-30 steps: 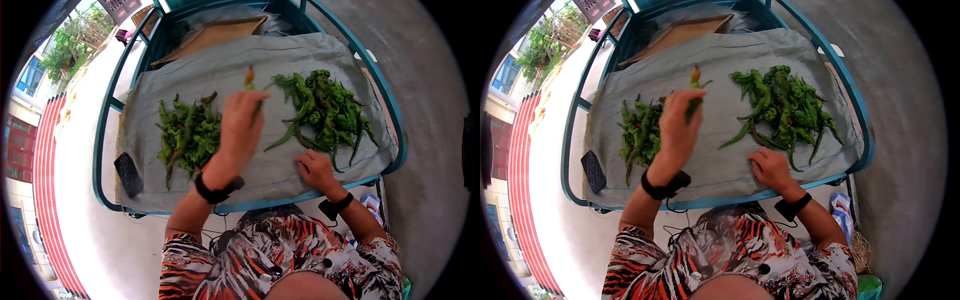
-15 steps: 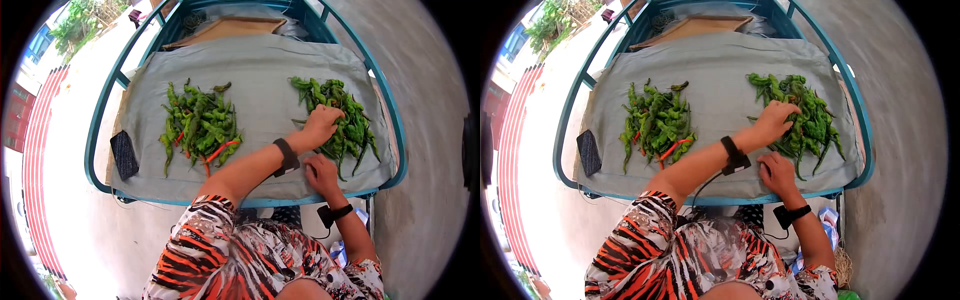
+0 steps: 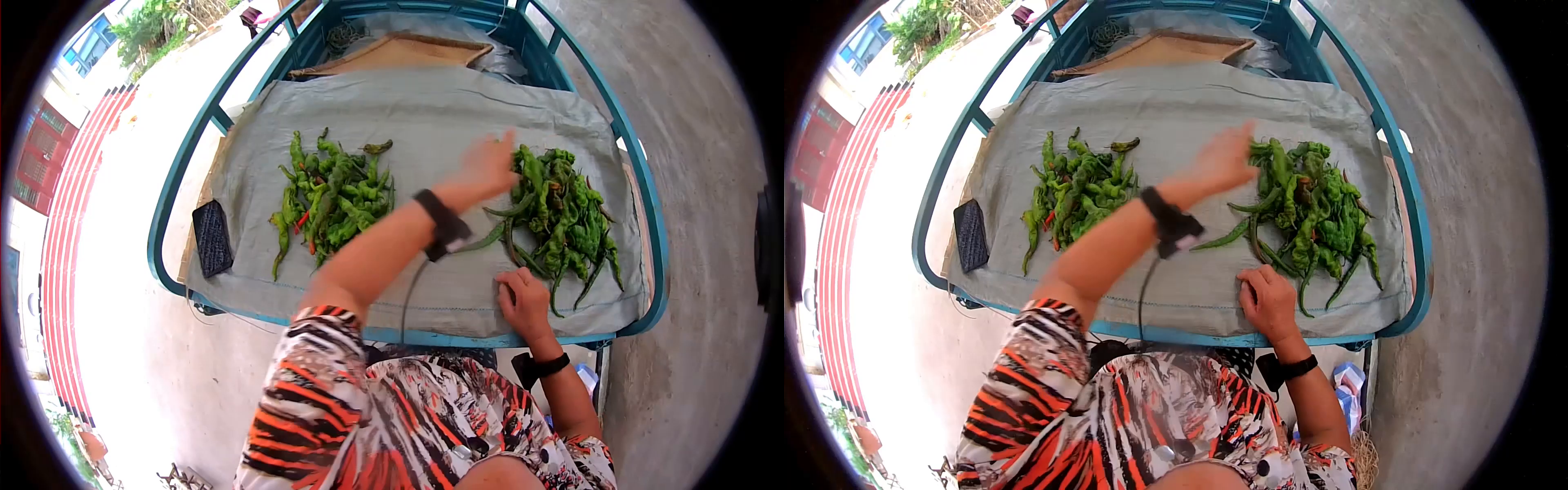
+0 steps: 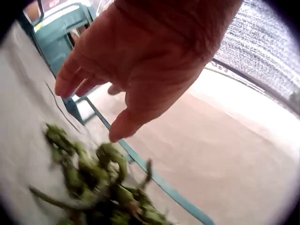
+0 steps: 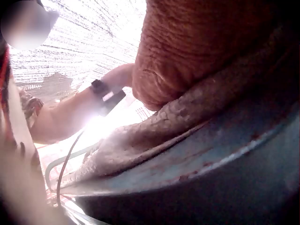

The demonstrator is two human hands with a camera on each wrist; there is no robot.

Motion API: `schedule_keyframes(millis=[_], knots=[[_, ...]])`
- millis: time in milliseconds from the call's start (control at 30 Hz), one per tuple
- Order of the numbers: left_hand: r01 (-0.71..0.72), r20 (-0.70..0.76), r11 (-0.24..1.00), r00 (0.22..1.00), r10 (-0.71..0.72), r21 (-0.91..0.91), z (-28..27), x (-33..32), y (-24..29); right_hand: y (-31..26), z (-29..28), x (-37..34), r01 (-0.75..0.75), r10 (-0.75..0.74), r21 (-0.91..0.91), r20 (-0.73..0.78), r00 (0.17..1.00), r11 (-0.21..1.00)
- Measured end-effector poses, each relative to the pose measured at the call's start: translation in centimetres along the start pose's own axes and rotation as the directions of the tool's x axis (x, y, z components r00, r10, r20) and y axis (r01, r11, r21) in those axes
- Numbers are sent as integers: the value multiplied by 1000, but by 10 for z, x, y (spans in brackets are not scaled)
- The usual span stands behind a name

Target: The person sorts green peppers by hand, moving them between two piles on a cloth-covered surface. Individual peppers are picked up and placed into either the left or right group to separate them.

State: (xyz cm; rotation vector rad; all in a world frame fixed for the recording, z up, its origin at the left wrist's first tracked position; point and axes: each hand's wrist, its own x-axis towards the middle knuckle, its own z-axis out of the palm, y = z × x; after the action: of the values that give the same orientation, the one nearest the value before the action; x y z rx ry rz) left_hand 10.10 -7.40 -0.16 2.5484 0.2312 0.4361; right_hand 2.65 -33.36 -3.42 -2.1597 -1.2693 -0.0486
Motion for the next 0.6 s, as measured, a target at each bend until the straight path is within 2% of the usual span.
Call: schedule_keyframes(millis=[33, 67, 133, 200, 267, 300, 400, 500, 600], knots=[[92, 80, 988, 992, -102, 120, -21, -6, -20, -1, 0, 0, 0, 0, -2, -3, 1000, 1000], [126, 145, 967, 976, -161, 222, -47, -14, -35, -2, -1, 0, 0, 0, -2, -5, 1000, 1000], [245, 123, 893, 942, -311, 378, -68, -29, -82, -3, -1, 0, -1, 1, 0, -9, 1000, 1000], [208, 92, 908, 962, -258, 364, -66, -40, -156, -3, -1, 1, 2, -1, 1, -15, 1000, 1000], [311, 71, 879, 931, -359, 362, -78, -53, -182, -2, 0, 1, 1, -1, -7, -12, 1000, 1000], [362, 62, 861, 911, -409, 357, -83, -56, -181, -2, 0, 0, 0, 0, -13, -9, 1000, 1000], [421, 305, 795, 763, -571, 437, -95, -48, -174, -3, 0, 1, 6, -6, -10, -26, 1000, 1000], [345, 350, 812, 772, -531, 471, -86, -44, -170, -1, 2, 0, -1, 1, -3, -20, 1000, 1000], [229, 302, 818, 850, -432, 527, -75, -52, -155, -4, 0, 0, 8, -9, -20, -36, 999, 1000]])
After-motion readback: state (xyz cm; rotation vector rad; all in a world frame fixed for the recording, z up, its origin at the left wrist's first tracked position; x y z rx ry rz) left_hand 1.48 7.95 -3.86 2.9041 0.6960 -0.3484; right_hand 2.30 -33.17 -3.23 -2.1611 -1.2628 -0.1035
